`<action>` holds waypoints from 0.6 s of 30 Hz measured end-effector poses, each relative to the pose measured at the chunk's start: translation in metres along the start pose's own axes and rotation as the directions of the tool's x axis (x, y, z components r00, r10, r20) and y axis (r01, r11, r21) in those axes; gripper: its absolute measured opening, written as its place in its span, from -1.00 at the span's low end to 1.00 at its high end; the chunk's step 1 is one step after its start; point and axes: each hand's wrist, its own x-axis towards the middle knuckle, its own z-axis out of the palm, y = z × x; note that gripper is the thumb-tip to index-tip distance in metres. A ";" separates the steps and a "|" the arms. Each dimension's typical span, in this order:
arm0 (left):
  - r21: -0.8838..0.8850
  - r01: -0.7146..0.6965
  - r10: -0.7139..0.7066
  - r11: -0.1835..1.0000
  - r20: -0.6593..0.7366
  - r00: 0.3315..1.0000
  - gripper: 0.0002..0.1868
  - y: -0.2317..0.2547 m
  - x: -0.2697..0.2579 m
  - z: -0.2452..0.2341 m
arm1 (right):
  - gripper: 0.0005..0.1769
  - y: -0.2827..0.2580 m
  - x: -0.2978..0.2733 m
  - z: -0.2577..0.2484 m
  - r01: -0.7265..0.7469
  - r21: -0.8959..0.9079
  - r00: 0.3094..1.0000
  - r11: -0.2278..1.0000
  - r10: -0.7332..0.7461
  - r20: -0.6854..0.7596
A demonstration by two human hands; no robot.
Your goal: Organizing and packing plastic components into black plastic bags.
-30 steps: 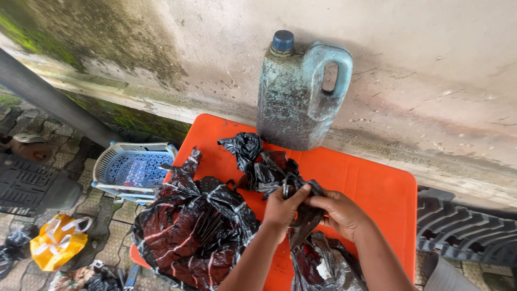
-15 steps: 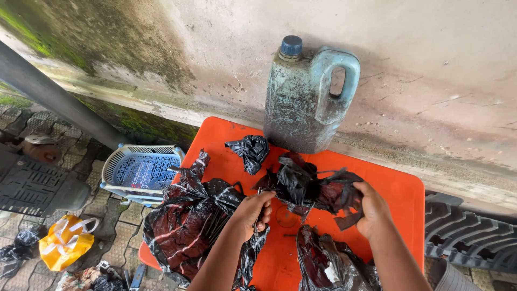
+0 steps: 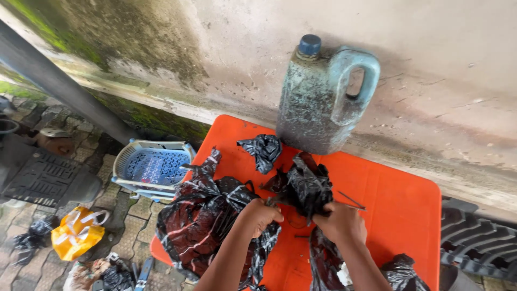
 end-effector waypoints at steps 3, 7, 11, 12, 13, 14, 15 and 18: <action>0.406 -0.025 -0.004 0.913 0.073 0.997 -0.37 0.002 -0.023 -0.023 | -0.31 0.010 0.013 0.015 -0.018 -0.115 0.999 0.993 0.014 -0.038; 0.532 -0.010 -0.086 0.847 0.154 0.984 -0.28 0.018 -0.045 -0.052 | -0.28 0.030 0.041 0.034 -0.037 -0.099 0.993 0.994 0.025 -0.113; 0.242 -0.136 0.084 0.961 0.215 0.973 -0.42 0.025 -0.047 -0.047 | -0.34 0.038 0.061 0.035 -0.037 -0.034 0.998 0.999 0.036 -0.055; 0.154 -0.223 0.193 0.962 0.191 0.962 -0.46 0.027 -0.047 -0.042 | -0.37 0.043 0.069 0.037 -0.031 0.018 0.999 0.999 0.031 -0.012; 0.155 -0.228 0.198 0.961 0.189 0.962 -0.46 0.033 -0.044 -0.034 | -0.37 0.036 0.070 0.029 -0.029 0.020 0.999 0.999 0.029 -0.016; 0.136 -0.345 0.321 0.929 0.171 0.932 -0.53 0.039 -0.042 -0.025 | -0.39 0.031 0.071 0.022 -0.053 0.223 0.997 0.973 0.038 0.073; 0.121 -0.452 0.433 0.884 0.155 0.888 -0.59 0.042 -0.040 -0.014 | -0.40 0.028 0.069 0.016 -0.098 0.412 0.986 0.906 0.032 0.165; 0.136 -0.540 0.520 0.831 0.156 0.840 -0.63 0.051 -0.049 0.017 | -0.49 0.014 0.052 -0.012 -0.225 0.685 0.946 0.692 -0.013 0.324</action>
